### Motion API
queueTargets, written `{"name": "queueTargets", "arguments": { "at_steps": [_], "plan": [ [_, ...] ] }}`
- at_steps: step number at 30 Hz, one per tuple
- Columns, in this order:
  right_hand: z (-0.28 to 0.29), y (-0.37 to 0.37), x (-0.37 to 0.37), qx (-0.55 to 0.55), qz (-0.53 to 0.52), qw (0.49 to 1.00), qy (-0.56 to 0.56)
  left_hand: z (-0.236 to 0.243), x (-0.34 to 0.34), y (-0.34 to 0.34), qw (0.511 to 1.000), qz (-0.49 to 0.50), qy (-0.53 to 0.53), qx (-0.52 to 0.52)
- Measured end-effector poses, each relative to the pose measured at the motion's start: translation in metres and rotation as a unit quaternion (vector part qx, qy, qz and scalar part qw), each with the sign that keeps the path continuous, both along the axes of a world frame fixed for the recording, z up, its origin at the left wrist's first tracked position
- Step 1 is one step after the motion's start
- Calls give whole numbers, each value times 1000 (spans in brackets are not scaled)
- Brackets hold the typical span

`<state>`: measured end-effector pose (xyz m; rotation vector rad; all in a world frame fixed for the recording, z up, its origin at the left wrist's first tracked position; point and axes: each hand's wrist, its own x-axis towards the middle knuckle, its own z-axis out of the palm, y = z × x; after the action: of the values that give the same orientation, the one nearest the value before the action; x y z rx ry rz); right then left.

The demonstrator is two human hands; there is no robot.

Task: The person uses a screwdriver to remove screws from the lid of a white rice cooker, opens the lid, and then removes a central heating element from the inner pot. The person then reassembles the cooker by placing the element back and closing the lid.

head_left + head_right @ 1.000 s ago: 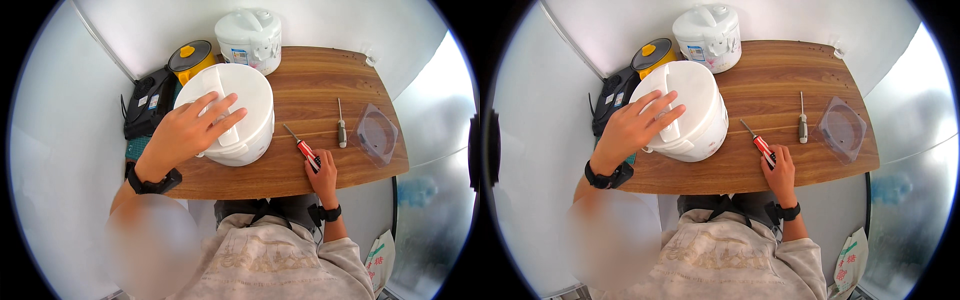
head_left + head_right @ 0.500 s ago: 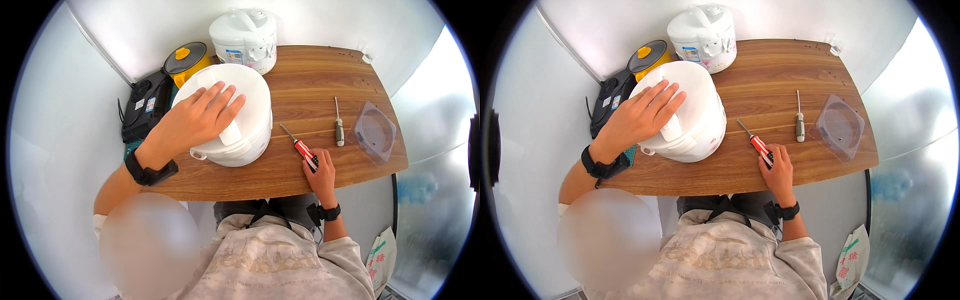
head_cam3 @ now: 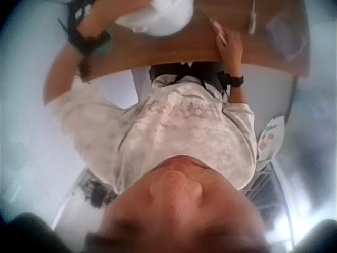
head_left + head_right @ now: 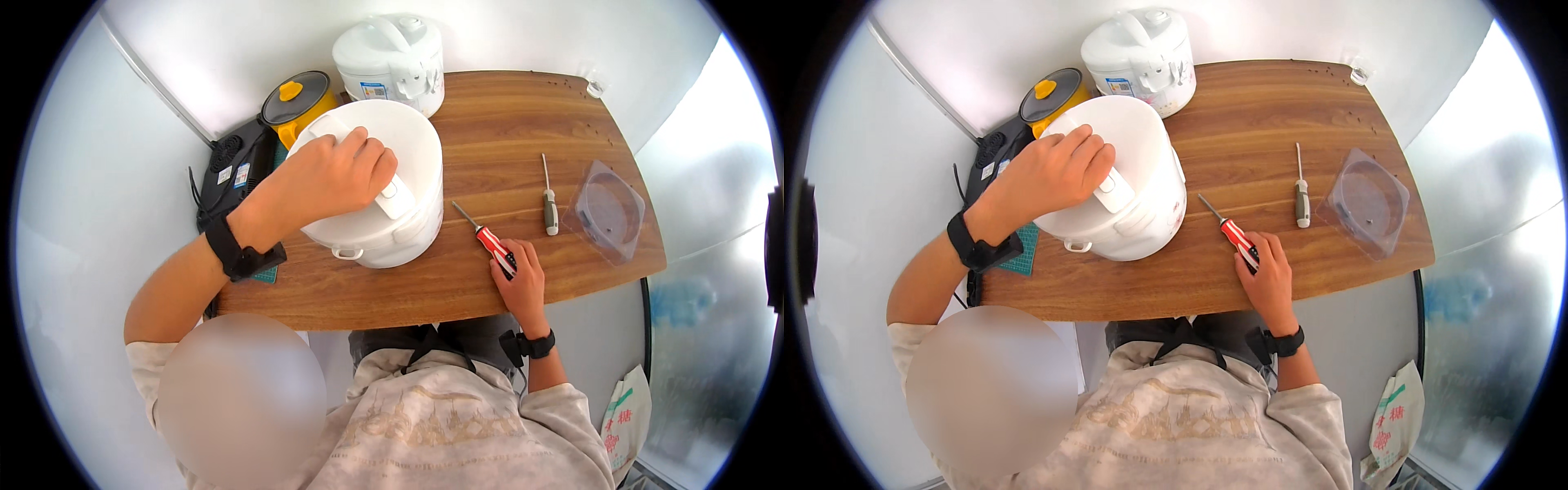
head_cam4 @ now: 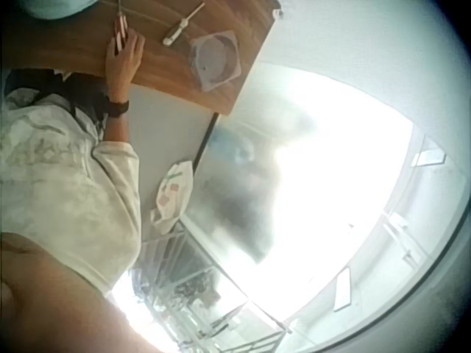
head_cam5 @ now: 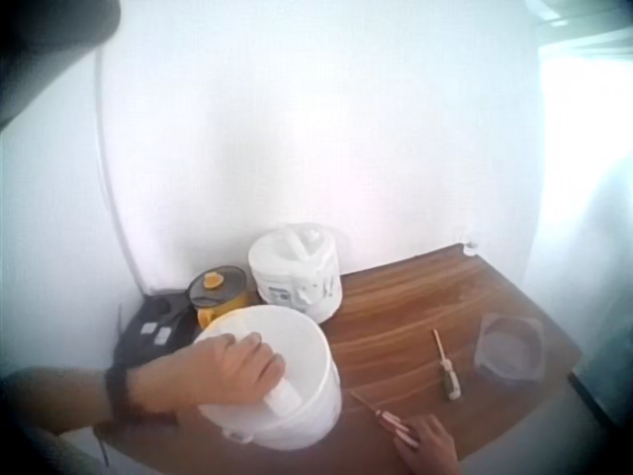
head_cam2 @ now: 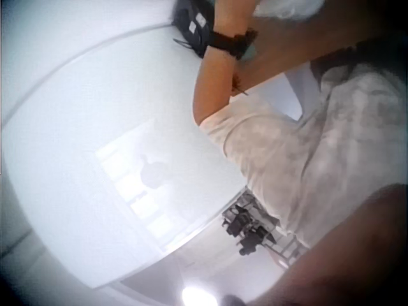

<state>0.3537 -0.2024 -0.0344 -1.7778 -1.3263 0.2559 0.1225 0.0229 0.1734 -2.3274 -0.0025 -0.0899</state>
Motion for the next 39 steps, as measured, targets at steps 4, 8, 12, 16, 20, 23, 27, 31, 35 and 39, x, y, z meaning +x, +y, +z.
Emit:
{"name": "queueTargets", "arguments": {
  "at_steps": [4, 8, 12, 16, 20, 23, 27, 31, 35, 39],
  "plan": [
    [-1, 1, 1, -2, 5, 1000, -1, 2, 0, 7, 1000, 12, 7, -12],
    [2, 0, 2, -6, 2, 1000, 7, 21, -3, 15, 995, 56, -28, -77],
    [3, 1, 1, -4, -2, 1000, 11, 40, -13, 25, 975, 96, -78, -184],
    [7, 2, 0, -3, -7, 1000, 17, 65, -26, 35, 916, 151, -180, -324],
    [5, 5, 0, -4, 5, 1000, 20, 79, -62, 53, 841, 174, -265, -438],
    [6, 5, 1, -5, -1, 1000, 8, 77, -85, 65, 793, 186, -328, -478],
    [4, 4, -2, -7, -7, 1000, 12, 64, -115, 69, 724, 165, -432, -512],
    [2, 4, -1, -12, -5, 1000, -3, 55, -140, 54, 646, 179, -518, -531],
    [1, 5, -1, -10, -5, 1000, -18, 44, -172, 25, 601, 181, -581, -519],
    [2, 5, -1, -5, -5, 1000, -5, 37, -193, 4, 581, 182, -613, -504]
  ]
}}
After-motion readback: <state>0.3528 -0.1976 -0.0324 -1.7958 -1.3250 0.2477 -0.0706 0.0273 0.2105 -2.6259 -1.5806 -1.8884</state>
